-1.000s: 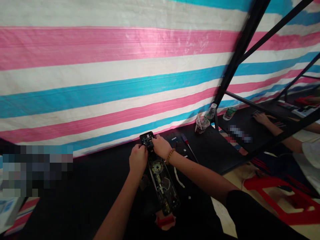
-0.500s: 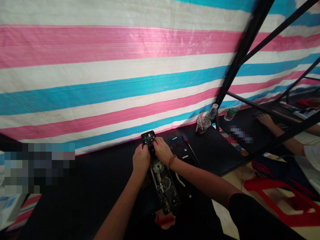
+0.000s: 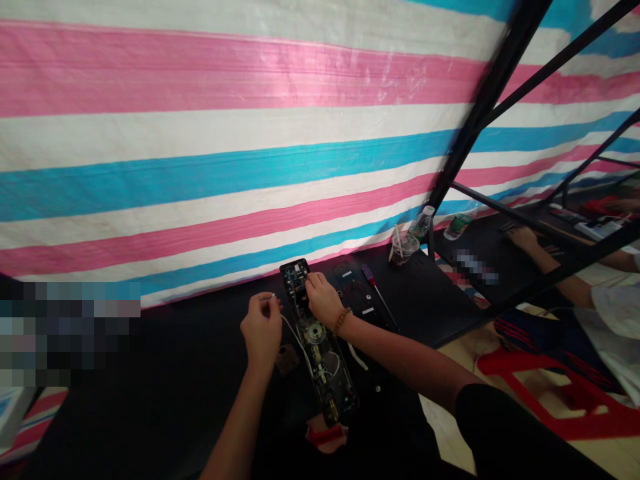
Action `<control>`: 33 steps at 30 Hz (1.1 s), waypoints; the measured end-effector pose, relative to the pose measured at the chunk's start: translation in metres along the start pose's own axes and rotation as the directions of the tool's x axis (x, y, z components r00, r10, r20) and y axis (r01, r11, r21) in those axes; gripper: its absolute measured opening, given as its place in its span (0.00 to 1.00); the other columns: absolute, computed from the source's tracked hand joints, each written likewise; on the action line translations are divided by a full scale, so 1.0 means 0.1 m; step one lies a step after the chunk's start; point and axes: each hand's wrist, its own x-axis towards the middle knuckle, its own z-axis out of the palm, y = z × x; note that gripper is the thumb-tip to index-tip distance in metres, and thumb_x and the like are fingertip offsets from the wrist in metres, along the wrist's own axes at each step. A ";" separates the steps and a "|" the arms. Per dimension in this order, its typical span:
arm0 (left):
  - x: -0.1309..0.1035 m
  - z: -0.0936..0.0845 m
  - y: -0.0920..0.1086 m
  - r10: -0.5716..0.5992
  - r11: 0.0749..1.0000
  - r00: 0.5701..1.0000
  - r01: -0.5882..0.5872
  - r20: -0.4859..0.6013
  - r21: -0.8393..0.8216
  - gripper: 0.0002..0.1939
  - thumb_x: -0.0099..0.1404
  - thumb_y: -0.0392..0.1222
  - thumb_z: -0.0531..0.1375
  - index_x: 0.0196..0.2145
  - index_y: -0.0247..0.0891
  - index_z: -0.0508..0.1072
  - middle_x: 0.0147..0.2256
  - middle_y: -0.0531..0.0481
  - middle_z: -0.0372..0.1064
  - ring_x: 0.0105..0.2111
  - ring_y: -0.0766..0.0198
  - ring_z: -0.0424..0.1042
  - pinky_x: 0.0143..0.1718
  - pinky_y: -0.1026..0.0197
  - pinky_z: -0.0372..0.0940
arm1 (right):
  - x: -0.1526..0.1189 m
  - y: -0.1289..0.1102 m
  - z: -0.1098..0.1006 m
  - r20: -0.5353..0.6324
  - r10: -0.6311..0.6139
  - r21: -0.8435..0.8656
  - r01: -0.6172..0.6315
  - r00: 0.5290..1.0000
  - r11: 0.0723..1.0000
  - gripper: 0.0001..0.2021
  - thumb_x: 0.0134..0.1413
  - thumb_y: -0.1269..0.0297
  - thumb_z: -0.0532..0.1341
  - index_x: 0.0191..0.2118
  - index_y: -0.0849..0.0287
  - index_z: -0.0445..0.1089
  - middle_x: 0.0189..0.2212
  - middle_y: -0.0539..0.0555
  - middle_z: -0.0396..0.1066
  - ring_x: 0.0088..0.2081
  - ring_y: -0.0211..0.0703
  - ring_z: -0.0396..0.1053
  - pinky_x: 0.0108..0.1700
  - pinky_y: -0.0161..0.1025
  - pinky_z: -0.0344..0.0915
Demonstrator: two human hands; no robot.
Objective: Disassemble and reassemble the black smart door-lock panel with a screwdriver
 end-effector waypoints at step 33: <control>-0.54 0.26 0.03 0.113 0.892 0.956 -0.218 0.272 0.395 0.10 0.70 0.40 0.56 0.44 0.38 0.76 0.47 0.41 0.72 0.40 0.57 0.76 0.41 0.59 0.68 | 0.04 0.25 -0.16 -0.041 0.165 0.107 -0.159 0.985 0.981 0.10 0.67 0.72 0.53 0.45 0.60 0.71 0.48 0.60 0.68 0.47 0.46 0.67 0.53 0.40 0.65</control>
